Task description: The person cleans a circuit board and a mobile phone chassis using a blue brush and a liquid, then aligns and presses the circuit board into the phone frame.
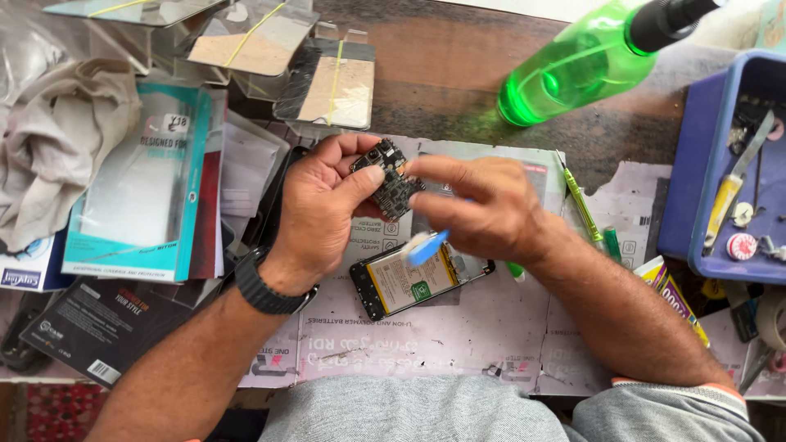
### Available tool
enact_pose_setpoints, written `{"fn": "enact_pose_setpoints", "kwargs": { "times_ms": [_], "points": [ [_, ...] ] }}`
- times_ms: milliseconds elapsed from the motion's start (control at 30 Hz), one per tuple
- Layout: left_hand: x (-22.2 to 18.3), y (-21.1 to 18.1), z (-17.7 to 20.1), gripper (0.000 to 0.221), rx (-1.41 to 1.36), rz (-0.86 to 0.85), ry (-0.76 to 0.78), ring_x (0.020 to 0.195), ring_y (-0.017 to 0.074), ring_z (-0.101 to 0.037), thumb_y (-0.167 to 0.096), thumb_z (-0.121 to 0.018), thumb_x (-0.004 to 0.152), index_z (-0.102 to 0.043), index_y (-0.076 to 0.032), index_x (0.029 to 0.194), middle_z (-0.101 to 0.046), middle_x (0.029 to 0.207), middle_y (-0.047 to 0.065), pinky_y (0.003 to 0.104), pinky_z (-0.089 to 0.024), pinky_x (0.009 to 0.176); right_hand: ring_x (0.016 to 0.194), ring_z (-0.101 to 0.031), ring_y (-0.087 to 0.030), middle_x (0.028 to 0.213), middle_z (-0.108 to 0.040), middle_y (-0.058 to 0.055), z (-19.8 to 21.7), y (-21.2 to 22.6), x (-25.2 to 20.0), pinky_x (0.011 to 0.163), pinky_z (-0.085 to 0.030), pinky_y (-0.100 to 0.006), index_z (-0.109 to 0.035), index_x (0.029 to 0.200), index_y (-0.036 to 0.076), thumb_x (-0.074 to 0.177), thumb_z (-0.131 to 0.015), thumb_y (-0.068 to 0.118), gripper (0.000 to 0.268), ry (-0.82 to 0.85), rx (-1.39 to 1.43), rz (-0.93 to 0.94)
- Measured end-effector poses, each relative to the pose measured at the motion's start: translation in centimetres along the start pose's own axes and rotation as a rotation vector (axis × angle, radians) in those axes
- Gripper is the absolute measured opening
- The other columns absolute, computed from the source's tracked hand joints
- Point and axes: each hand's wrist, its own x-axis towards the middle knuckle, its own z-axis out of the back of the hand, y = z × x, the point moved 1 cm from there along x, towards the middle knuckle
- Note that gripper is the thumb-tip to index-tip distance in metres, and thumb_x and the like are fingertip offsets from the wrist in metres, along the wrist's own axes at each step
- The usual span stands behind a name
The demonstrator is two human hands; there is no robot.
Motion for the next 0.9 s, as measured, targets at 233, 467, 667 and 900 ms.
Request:
{"fn": "enact_pose_setpoints", "kwargs": {
  "times_ms": [233,467,667,900],
  "points": [
    [-1.5,-0.4,-1.1,0.033,0.515,-0.362,0.018,0.095,0.0139,-0.072,-0.002,-0.068,0.104,-0.061,0.001,0.136,-0.074,0.111,0.01,0.027,-0.062,0.082,0.072,-0.061,-0.003,0.106,-0.075,-0.005,0.4,-1.3,-1.3,0.061,-0.053,-0.02,-0.068,0.121,0.005,0.086,-0.08,0.005,0.037,0.048,0.851,-1.024],
    [-1.6,-0.9,-2.1,0.049,0.492,-0.407,0.168,0.103,0.0168,-0.071,-0.004,-0.068,0.098,-0.046,0.004,0.141,-0.07,0.119,0.012,0.029,-0.061,0.09,0.082,-0.072,-0.006,0.097,-0.077,-0.005,-0.2,-2.3,-2.1,0.073,-0.06,-0.021,-0.073,0.112,-0.001,0.088,-0.081,0.005,0.026,0.0,1.101,-1.158],
    [-1.0,-0.6,-1.6,0.027,0.29,-0.148,0.128,0.09,0.0156,-0.074,-0.002,-0.063,0.102,-0.058,0.006,0.128,-0.074,0.105,0.013,0.031,-0.066,0.08,0.05,-0.051,-0.004,0.082,-0.072,-0.003,-0.4,-3.2,-2.2,0.041,-0.036,-0.02,-0.071,0.11,-0.002,0.086,-0.081,0.01,0.028,-0.015,1.259,-1.261],
    [-0.8,-0.5,-1.3,0.023,0.278,-0.113,0.051,0.085,0.0147,-0.072,-0.001,-0.06,0.103,-0.059,0.007,0.125,-0.074,0.1,0.012,0.031,-0.065,0.074,0.047,-0.047,-0.005,0.076,-0.067,-0.002,-0.8,-3.8,-2.8,0.04,-0.035,-0.021,-0.07,0.113,-0.004,0.089,-0.077,0.01,0.028,-0.009,1.455,-1.301]
  ]
}}
